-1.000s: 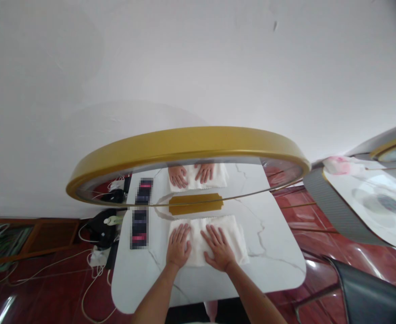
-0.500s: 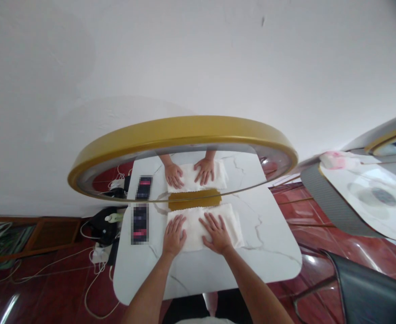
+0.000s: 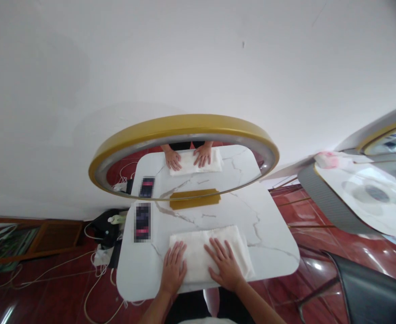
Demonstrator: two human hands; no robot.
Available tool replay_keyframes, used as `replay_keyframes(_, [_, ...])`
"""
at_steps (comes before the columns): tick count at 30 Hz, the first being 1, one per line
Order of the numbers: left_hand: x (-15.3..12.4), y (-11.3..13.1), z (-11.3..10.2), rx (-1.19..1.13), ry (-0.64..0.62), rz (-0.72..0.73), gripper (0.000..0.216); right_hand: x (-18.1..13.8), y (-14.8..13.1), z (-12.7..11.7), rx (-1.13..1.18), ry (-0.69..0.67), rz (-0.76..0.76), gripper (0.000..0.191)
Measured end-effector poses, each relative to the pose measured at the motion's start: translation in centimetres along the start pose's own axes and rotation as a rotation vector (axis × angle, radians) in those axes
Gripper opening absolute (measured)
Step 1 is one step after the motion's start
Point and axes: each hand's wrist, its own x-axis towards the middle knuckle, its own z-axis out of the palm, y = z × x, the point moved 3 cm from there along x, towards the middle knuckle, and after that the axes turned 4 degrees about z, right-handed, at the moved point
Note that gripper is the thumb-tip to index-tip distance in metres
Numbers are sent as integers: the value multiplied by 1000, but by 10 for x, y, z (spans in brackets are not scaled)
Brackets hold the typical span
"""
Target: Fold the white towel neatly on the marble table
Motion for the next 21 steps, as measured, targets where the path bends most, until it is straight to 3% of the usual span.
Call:
replay_keyframes(4, [-20, 12, 0, -14, -59, 30, 57, -31, -3, 7, -1, -28, -3, 70])
replay_keyframes(7, [-18, 13, -4, -37, -76, 51, 59, -31, -3, 8, -18, -32, -18, 70])
replay_keyframes(12, [22, 1, -13, -87, -93, 50, 63, 9, 0, 1, -92, 16, 31, 72])
replay_keyframes(17, [76, -15, -18, -131, -61, -54, 65, 66, 9, -7, -148, 51, 120, 74])
replay_keyframes(21, [101, -21, -19, -165, -49, -123, 65, 94, 17, -9, -155, 36, 167, 76])
